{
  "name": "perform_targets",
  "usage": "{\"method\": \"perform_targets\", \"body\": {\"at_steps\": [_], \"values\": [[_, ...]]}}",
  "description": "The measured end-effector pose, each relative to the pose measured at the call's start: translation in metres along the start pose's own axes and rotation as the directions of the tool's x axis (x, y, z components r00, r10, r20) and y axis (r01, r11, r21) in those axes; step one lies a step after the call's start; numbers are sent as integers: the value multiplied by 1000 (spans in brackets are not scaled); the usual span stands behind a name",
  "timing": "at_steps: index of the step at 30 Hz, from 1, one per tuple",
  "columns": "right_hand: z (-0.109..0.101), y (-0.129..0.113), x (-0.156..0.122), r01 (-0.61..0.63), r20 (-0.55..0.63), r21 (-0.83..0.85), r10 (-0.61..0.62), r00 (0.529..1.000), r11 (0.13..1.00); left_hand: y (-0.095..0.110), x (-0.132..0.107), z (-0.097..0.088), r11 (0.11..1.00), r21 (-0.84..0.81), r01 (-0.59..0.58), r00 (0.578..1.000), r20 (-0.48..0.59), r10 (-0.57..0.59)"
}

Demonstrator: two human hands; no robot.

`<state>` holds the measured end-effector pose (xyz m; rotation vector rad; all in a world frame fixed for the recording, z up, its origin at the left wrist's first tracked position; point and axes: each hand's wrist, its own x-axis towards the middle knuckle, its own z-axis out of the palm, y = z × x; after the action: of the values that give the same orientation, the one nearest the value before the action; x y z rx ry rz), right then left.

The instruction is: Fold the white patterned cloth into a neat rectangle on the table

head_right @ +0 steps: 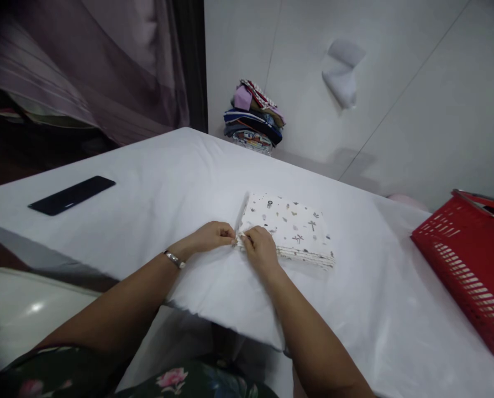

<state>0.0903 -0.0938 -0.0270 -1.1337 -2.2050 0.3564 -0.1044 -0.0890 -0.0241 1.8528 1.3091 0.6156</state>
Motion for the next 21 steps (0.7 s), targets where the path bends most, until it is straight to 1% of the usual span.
{"method": "perform_targets", "body": {"at_steps": [2,6,8,10,15,21], "values": [[0,0,-1,25,5,-15,-25,1000,1000,-1,1,0,1000,15,-11,1000,-11,11],[0,2,-3,73,56,-80,-68,996,994,-1,1,1,999,40,-7,1000,-24,8],[1,2,-3,74,74,-113,-66,995,991,0,1,1,999,47,-3,1000,-27,4],[2,1,-3,57,65,-124,-50,997,991,0,1,2,999,55,1,999,-34,1],[5,0,-1,-3,28,-77,5,1000,997,-1,1,2,999,51,-14,999,-44,16],[4,3,1,-48,14,23,48,999,999,-3,1,3,999,-38,-21,1000,-8,20]]}}
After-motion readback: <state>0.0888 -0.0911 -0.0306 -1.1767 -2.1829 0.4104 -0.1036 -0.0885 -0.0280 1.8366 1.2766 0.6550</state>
